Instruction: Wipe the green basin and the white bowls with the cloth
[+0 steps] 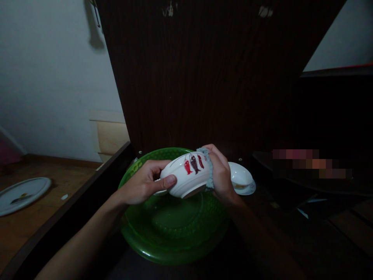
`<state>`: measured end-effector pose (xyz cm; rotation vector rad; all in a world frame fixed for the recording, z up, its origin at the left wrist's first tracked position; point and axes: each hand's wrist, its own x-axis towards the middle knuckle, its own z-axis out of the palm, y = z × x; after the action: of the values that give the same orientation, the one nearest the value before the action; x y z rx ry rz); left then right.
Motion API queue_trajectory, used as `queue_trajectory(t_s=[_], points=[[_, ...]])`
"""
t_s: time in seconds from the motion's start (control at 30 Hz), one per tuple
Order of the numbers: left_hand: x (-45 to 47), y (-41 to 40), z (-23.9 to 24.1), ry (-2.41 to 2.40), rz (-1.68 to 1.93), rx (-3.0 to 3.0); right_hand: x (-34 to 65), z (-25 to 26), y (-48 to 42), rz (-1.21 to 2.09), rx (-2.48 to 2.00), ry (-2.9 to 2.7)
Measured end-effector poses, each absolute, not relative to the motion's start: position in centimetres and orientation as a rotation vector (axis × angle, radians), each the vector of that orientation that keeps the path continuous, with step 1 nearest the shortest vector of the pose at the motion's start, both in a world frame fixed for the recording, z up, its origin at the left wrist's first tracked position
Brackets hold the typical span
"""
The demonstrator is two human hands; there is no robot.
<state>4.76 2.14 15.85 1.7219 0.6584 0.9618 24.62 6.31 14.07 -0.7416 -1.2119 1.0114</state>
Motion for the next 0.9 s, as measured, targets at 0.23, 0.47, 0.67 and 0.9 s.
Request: queue_trajectory(t_s=[0.23,0.47,0.67,0.9], points=[[4.8,2.4,15.6,0.745,0.876,1.703,24.3,13.7,5.9,0.838,-0.806,-1.422],[4.9,2.6,15.3,0.817,0.804,1.733,24.1,13.4,5.3,0.648,-0.862,-1.654],[5.2,2.6,15.2,0.850,0.769,1.742,23.5,13.0,5.0,0.462,-0.851,-1.753],[5.8,2.5,15.1,0.883,0.775,1.774,23.9,13.5,4.9,0.500,-0.853,-1.830]])
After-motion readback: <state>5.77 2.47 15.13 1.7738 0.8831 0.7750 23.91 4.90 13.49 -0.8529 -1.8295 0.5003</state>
